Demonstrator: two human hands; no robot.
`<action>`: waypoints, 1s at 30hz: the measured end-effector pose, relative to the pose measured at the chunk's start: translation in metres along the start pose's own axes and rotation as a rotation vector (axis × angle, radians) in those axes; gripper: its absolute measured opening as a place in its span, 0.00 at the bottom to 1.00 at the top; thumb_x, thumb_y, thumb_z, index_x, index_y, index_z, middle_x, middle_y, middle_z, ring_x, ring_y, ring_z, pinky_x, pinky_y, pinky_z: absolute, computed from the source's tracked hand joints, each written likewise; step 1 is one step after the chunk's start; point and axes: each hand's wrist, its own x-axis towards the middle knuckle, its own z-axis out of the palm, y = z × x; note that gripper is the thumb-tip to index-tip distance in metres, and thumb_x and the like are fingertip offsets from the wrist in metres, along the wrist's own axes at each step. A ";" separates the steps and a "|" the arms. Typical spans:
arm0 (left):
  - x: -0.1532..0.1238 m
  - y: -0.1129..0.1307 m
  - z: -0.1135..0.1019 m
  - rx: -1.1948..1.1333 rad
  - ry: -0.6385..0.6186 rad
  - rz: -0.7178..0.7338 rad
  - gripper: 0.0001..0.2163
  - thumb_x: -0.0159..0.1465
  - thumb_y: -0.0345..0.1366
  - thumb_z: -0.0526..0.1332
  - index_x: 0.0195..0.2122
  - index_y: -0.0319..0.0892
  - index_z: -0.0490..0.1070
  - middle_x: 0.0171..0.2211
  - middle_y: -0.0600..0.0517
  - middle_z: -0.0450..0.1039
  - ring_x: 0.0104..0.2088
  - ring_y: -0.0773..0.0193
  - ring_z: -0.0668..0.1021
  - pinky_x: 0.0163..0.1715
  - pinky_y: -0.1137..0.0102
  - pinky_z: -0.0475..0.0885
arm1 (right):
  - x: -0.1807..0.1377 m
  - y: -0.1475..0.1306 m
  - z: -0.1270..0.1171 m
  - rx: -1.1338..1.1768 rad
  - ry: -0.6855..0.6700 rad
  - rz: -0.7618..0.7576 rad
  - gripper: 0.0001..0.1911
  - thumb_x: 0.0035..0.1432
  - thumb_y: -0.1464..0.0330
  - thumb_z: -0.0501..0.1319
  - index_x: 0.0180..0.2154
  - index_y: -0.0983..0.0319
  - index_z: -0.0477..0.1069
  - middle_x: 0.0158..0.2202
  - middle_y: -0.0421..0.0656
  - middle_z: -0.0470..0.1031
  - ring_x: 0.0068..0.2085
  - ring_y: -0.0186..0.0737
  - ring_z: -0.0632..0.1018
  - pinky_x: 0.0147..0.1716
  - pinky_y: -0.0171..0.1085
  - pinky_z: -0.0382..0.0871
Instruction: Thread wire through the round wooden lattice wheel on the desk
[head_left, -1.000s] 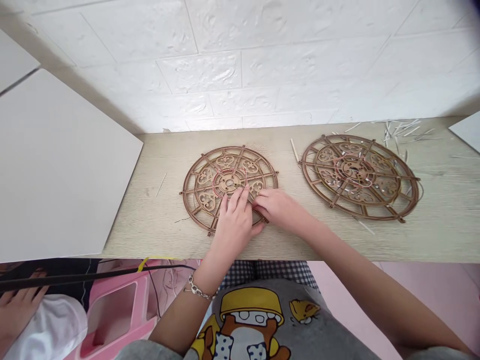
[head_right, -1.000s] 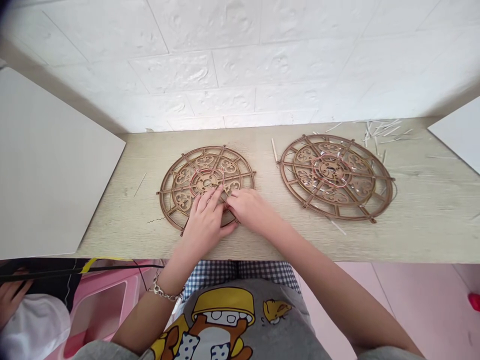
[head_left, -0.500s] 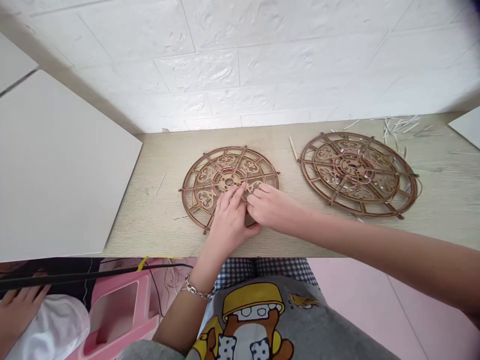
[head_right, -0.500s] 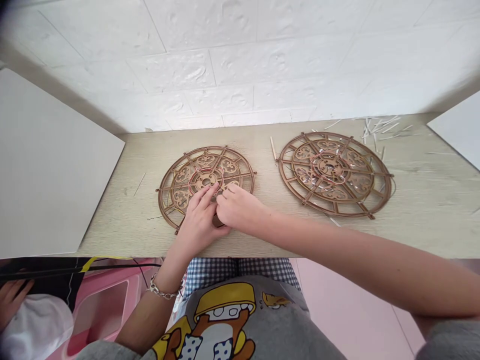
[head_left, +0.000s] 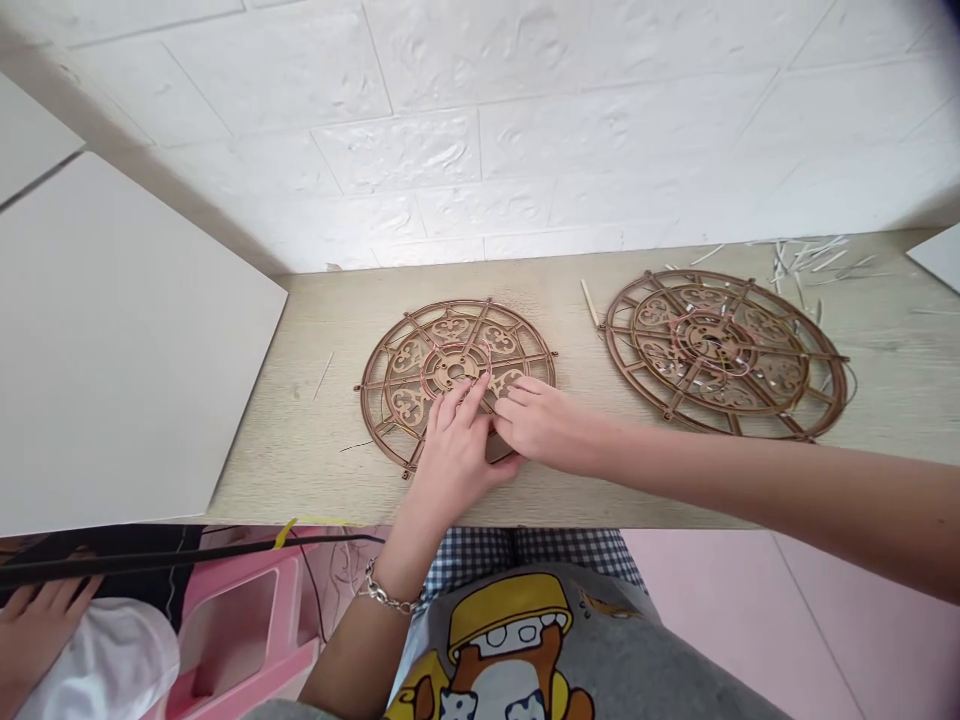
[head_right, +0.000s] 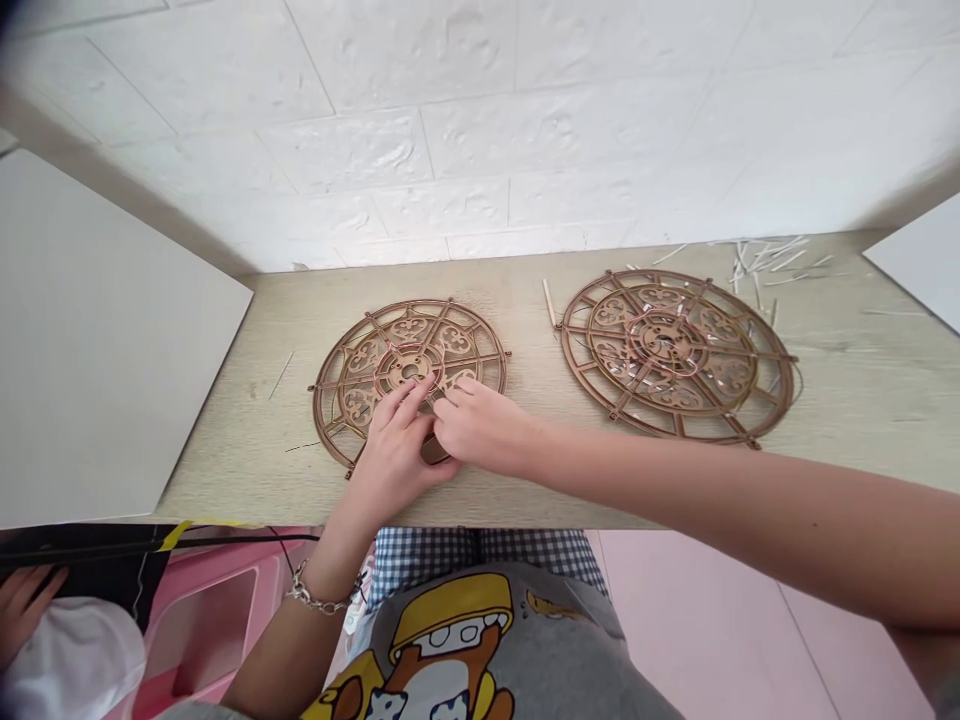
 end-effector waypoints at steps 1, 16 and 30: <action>0.000 0.000 0.000 0.001 -0.003 -0.001 0.11 0.53 0.39 0.64 0.35 0.39 0.72 0.61 0.41 0.59 0.61 0.45 0.61 0.59 0.49 0.58 | 0.001 -0.002 -0.001 0.030 -0.033 0.065 0.09 0.60 0.75 0.55 0.31 0.67 0.73 0.32 0.47 0.73 0.36 0.43 0.74 0.39 0.41 0.60; 0.005 -0.003 -0.003 -0.016 -0.059 0.013 0.15 0.54 0.43 0.64 0.40 0.39 0.73 0.63 0.42 0.56 0.62 0.44 0.58 0.60 0.49 0.56 | 0.013 0.007 -0.010 0.149 -0.217 0.137 0.04 0.55 0.74 0.61 0.28 0.66 0.73 0.31 0.47 0.75 0.33 0.41 0.74 0.36 0.40 0.59; -0.001 -0.004 -0.004 0.050 -0.091 -0.027 0.14 0.53 0.45 0.66 0.38 0.45 0.74 0.64 0.45 0.54 0.62 0.41 0.57 0.58 0.36 0.45 | 0.007 0.007 0.008 0.539 -0.091 0.475 0.10 0.56 0.71 0.57 0.30 0.60 0.78 0.29 0.42 0.77 0.31 0.37 0.73 0.33 0.36 0.57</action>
